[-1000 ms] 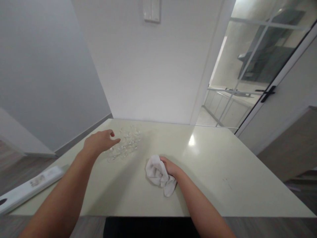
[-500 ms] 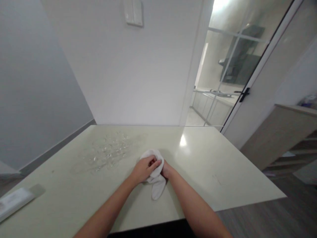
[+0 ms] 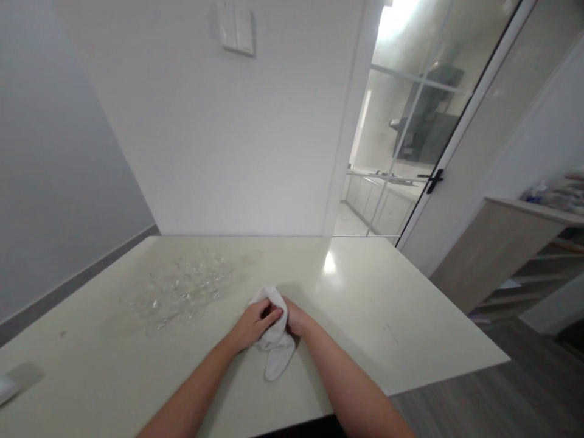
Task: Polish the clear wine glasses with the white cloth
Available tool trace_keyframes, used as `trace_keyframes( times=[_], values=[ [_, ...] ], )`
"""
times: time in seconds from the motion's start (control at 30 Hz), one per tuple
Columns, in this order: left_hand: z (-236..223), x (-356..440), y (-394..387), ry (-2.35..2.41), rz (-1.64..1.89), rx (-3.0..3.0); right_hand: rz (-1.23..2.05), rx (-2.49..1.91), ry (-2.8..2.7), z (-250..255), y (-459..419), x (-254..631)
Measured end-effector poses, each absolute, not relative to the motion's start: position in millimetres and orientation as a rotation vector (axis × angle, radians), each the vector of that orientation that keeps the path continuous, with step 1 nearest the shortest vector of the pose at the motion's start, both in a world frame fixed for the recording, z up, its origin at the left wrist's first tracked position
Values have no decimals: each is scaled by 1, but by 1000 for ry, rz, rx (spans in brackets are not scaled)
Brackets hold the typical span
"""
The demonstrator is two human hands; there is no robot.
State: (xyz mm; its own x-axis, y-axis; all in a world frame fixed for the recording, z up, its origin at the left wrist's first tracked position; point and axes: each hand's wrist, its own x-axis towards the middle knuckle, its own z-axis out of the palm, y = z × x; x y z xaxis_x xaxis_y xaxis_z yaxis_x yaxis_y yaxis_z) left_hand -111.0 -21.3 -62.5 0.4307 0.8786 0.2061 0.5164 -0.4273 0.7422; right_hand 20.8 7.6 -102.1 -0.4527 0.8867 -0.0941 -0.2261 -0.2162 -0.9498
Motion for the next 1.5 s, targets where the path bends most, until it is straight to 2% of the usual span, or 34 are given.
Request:
trace_keyframes(
  times=[0.4,1.33,1.5],
  values=[
    [-70,-112,-18,1132,712,2147,1795,-687,-1226,-108,8,21],
    [-75,-112,-19,1106,797,2203,1789,-764,-1183,-107,8,21],
    [-51,-102,-38,1185,969,2386,1771,-824,-1035,-95,1,27]
  ],
)
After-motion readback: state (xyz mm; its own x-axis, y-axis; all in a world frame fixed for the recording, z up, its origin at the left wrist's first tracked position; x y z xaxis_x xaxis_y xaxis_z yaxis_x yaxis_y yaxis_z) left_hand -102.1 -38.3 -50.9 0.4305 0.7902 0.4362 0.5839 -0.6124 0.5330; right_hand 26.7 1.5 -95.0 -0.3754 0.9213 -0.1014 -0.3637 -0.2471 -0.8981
